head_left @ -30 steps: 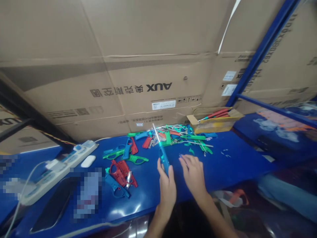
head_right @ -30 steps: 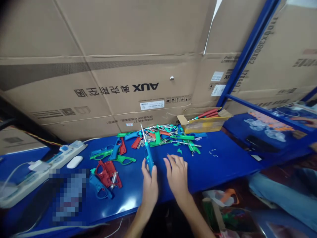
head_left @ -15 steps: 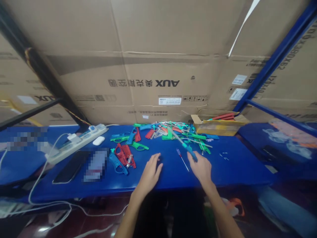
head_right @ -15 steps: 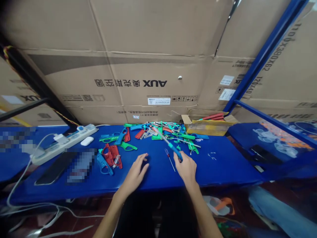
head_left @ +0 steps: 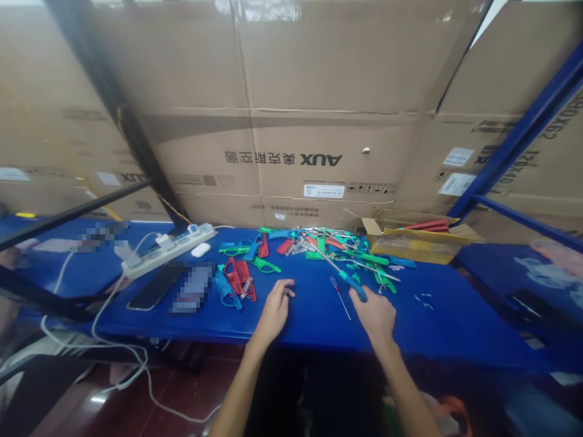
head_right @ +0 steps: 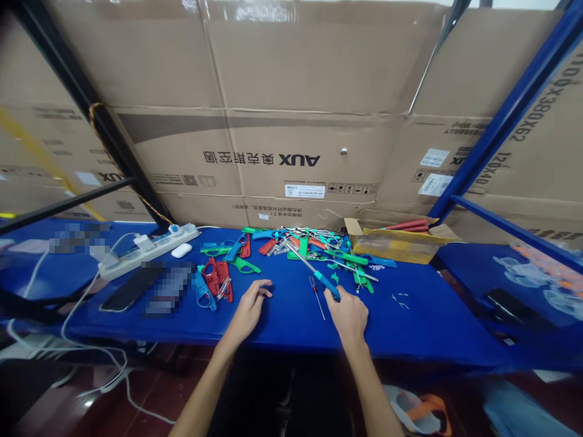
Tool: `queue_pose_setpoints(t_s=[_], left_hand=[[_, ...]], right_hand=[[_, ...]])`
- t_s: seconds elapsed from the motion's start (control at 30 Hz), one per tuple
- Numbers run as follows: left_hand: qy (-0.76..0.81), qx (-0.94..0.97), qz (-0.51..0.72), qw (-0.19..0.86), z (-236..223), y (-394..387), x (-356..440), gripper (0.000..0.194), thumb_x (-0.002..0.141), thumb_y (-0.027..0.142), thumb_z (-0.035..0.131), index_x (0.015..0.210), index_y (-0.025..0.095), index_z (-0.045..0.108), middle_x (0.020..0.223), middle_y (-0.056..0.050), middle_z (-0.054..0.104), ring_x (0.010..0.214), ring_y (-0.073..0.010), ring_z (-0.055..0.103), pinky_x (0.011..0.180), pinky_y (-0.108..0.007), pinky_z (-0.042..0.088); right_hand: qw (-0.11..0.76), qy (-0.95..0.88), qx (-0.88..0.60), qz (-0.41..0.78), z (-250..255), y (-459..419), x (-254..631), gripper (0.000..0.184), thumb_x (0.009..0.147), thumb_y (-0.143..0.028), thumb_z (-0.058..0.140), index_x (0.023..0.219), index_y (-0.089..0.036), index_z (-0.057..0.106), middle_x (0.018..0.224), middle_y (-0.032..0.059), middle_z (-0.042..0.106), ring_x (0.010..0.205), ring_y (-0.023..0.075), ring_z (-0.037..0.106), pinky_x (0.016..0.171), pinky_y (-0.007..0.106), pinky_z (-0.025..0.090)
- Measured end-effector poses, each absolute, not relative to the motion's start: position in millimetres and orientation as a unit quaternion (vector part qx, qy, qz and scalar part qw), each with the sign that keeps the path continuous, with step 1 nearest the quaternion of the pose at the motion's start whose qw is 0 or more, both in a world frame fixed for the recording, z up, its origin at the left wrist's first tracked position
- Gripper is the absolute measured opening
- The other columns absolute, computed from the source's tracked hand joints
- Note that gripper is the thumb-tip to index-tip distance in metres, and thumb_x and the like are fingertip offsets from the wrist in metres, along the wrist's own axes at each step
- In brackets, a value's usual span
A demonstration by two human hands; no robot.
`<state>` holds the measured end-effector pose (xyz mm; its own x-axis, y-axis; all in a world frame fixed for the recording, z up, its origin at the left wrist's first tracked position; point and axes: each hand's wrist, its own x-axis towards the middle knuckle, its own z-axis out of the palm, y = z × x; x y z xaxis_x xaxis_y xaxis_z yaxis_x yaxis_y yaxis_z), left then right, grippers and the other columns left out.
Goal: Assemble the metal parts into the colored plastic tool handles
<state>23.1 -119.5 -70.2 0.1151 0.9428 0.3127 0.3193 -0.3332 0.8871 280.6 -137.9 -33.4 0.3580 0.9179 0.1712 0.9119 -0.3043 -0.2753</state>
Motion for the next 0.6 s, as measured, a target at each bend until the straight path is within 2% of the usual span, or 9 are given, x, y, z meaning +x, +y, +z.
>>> queue_pose_setpoints(t_s=[0.1,0.27,0.6], left_hand=[[0.464,0.671,0.471,0.334,-71.4,-117.3,23.7,0.04,0.084,0.008,0.038,0.116,0.019,0.058,0.113,-0.007,0.063,0.09,-0.0164,0.065,0.096,-0.039,0.05],[0.465,0.669,0.469,0.34,-70.1,-116.2,23.8,0.045,0.078,0.005,0.038,0.116,0.019,0.058,0.106,-0.006,0.066,0.089,-0.0161,0.065,0.095,-0.039,0.051],[0.463,0.65,0.476,0.371,-68.3,-114.2,25.0,0.044,0.077,0.006,0.04,0.115,0.016,0.058,0.103,-0.008,0.069,0.087,-0.0159,0.066,0.093,-0.038,0.052]], right_hand=[[0.156,-0.581,-0.799,0.006,-33.0,-137.8,279.0,0.032,0.096,-0.042,0.053,0.097,-0.021,0.076,0.073,0.0092,0.074,0.065,0.0214,0.067,0.056,0.027,0.029],[0.145,-0.606,-0.782,-0.001,-35.5,-137.3,277.3,0.029,0.097,-0.036,0.051,0.099,-0.019,0.074,0.076,0.0088,0.074,0.067,0.021,0.068,0.056,0.027,0.028],[0.143,-0.606,-0.782,-0.001,-35.2,-137.5,279.9,0.027,0.097,-0.036,0.051,0.096,-0.019,0.073,0.078,0.0083,0.076,0.068,0.0198,0.068,0.057,0.027,0.024]])
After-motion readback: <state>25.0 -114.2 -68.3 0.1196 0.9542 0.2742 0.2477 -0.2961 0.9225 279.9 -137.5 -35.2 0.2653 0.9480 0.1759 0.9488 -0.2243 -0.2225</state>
